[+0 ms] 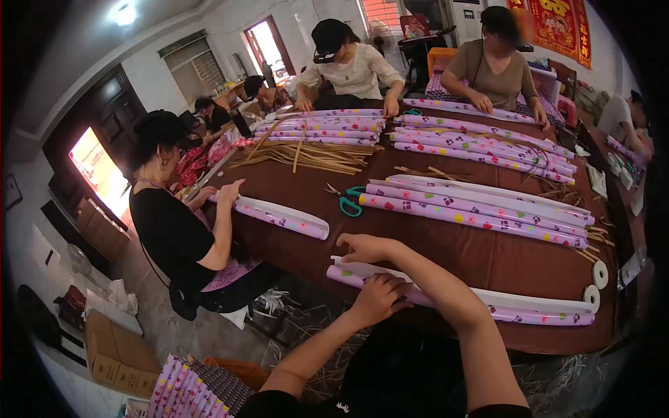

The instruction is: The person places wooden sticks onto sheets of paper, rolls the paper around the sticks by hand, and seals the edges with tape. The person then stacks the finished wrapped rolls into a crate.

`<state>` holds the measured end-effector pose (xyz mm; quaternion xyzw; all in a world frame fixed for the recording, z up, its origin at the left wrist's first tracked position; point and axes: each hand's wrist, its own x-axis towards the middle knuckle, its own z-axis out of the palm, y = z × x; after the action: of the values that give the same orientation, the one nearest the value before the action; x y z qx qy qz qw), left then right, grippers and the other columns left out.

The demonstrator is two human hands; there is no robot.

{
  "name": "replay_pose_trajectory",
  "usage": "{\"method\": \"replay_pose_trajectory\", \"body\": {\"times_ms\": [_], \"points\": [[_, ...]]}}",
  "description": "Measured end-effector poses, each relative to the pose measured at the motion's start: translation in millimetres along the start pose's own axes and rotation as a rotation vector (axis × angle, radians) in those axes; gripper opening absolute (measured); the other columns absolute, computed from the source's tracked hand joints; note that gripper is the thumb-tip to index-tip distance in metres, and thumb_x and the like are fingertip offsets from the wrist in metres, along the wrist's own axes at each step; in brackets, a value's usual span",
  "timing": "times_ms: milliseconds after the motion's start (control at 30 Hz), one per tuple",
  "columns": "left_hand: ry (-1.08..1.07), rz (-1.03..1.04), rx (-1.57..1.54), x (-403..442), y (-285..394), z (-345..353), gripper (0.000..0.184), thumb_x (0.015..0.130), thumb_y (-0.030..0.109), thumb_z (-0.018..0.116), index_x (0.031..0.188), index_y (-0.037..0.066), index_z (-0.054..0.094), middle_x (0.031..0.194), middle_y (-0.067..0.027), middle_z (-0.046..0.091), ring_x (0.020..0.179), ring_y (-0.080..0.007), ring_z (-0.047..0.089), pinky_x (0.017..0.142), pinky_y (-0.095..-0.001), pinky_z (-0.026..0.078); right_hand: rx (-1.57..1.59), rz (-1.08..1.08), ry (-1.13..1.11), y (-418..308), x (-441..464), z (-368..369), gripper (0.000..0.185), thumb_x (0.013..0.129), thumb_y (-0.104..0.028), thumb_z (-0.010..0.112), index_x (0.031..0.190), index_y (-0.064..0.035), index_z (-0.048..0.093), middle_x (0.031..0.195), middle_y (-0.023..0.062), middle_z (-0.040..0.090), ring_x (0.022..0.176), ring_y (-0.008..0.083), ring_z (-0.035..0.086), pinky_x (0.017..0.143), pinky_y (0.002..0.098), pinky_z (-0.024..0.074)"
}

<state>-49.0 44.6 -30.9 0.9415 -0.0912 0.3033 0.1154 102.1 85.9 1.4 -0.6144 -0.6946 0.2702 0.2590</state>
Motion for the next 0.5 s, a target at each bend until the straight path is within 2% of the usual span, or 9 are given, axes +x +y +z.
{"method": "replay_pose_trajectory", "body": {"times_ms": [67,167,200,233,367,433,500], "points": [[-0.006,-0.004,0.009,1.8,0.6,-2.8,0.045,0.077,0.028,0.079,0.115,0.008,0.065,0.113,-0.0084,0.062,0.105,-0.0283,0.056,0.089,-0.0437,0.045,0.177,0.024,-0.015,0.2,3.2,3.8,0.041,0.086,-0.015,0.071,0.122,-0.0041,0.053,0.097,0.0147,0.069,0.094,0.0261,0.067,0.081,0.0363,0.0519],[-0.034,-0.001,0.015,4.9,-0.1,-7.6,0.044,0.079,0.031,0.077,0.112,0.006,0.063,0.114,-0.0076,0.061,0.106,-0.0286,0.056,0.090,-0.0424,0.045,0.194,-0.055,0.008,11.5,-3.0,7.3,0.042,0.082,-0.008,0.072,0.120,-0.0040,0.054,0.094,0.0122,0.069,0.088,0.0230,0.067,0.078,0.0347,0.0524],[-0.020,-0.015,-0.005,6.9,4.2,-11.6,0.038,0.080,0.029,0.075,0.108,0.005,0.064,0.111,-0.0079,0.063,0.105,-0.0289,0.056,0.090,-0.0423,0.045,0.207,-0.117,0.055,16.1,-4.0,9.0,0.041,0.081,-0.006,0.072,0.118,-0.0038,0.055,0.089,0.0105,0.069,0.082,0.0198,0.066,0.076,0.0337,0.0522],[-0.005,-0.028,-0.026,7.3,6.6,-13.2,0.034,0.082,0.027,0.074,0.104,0.003,0.065,0.107,-0.0083,0.064,0.103,-0.0291,0.057,0.090,-0.0422,0.045,0.216,-0.121,0.052,19.7,-3.6,12.0,0.041,0.081,-0.006,0.072,0.118,-0.0038,0.055,0.089,0.0105,0.069,0.082,0.0198,0.066,0.076,0.0337,0.0522],[0.121,-0.169,0.041,-5.5,-4.5,-5.3,0.022,0.084,0.022,0.072,0.095,0.004,0.067,0.096,-0.0075,0.067,0.101,-0.0285,0.057,0.090,-0.0426,0.044,0.343,0.007,0.049,12.0,-5.9,11.9,0.034,0.079,-0.002,0.070,0.111,-0.0028,0.058,0.085,0.0086,0.069,0.078,0.0163,0.065,0.074,0.0311,0.0518],[0.269,-0.536,0.278,-10.8,-10.4,-20.4,0.014,0.084,0.018,0.071,0.089,0.005,0.068,0.088,-0.0063,0.068,0.100,-0.0276,0.058,0.089,-0.0438,0.042,0.355,0.062,0.032,11.8,-5.1,11.4,0.033,0.078,0.000,0.069,0.109,-0.0027,0.059,0.085,0.0080,0.069,0.079,0.0150,0.065,0.074,0.0304,0.0517],[0.366,-0.727,0.388,-20.9,-25.6,-24.6,0.015,0.083,0.018,0.072,0.092,0.006,0.070,0.093,-0.0073,0.068,0.102,-0.0289,0.058,0.095,-0.0457,0.038,0.363,-0.062,0.091,21.7,-1.4,18.6,0.034,0.075,0.002,0.068,0.108,-0.0026,0.060,0.084,0.0081,0.069,0.078,0.0145,0.065,0.071,0.0300,0.0518]]}}
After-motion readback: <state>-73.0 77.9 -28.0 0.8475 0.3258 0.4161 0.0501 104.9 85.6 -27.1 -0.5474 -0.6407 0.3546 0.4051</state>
